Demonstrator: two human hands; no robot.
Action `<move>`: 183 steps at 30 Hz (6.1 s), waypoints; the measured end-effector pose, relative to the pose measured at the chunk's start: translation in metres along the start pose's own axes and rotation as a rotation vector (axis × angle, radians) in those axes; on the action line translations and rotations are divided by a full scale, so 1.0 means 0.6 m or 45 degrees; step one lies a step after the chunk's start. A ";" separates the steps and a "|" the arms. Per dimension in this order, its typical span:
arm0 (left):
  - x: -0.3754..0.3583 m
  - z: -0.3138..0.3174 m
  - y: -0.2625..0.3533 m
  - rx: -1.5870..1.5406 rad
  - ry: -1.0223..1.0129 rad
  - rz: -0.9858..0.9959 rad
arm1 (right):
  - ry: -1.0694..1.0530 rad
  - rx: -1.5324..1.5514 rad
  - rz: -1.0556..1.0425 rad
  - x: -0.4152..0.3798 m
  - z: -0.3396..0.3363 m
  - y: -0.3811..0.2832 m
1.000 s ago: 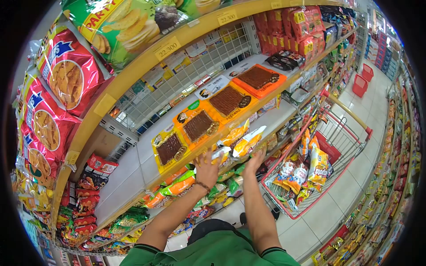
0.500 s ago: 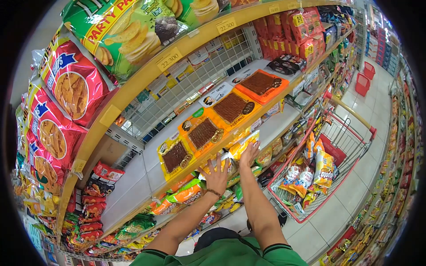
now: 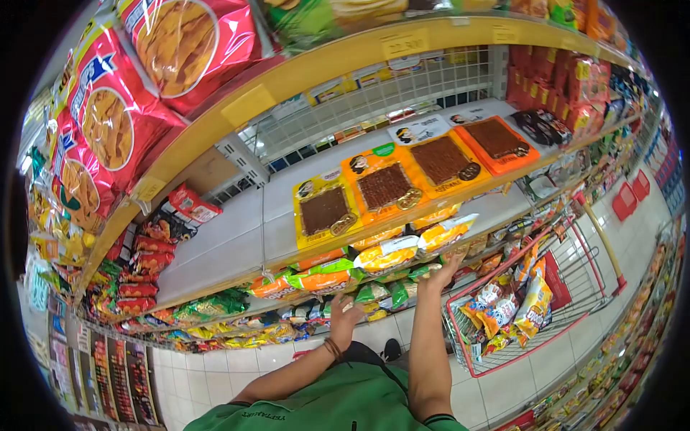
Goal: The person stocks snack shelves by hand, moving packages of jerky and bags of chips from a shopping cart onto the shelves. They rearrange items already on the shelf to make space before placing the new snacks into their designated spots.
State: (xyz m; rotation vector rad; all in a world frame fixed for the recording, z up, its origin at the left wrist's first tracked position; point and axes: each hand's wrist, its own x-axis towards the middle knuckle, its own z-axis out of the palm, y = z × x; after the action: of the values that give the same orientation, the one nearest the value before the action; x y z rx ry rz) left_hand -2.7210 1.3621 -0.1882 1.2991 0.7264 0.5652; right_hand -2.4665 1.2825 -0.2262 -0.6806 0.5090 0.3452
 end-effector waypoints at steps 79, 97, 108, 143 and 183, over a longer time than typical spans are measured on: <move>-0.216 0.425 0.025 1.163 -0.309 0.705 | -0.261 -1.451 -0.436 -0.150 -0.301 -0.514; -0.174 0.346 -0.113 -0.922 -0.056 -0.937 | -0.383 -0.971 0.483 -0.203 -0.322 -0.374; -0.198 0.344 -0.122 -0.556 -0.278 -0.668 | -0.171 -1.019 0.452 -0.184 -0.308 -0.387; 0.201 0.381 -0.044 -1.778 0.183 -0.156 | -0.465 -0.632 0.295 -0.058 0.027 -0.281; 0.212 0.354 -0.090 -1.840 -0.015 -0.357 | -0.547 -0.561 -0.276 -0.080 0.108 -0.139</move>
State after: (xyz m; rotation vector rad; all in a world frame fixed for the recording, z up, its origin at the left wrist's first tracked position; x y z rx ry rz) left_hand -2.4791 1.3072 -0.2386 -0.1414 0.2969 0.6339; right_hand -2.4459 1.2584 -0.1145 -1.0460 -0.0584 0.3895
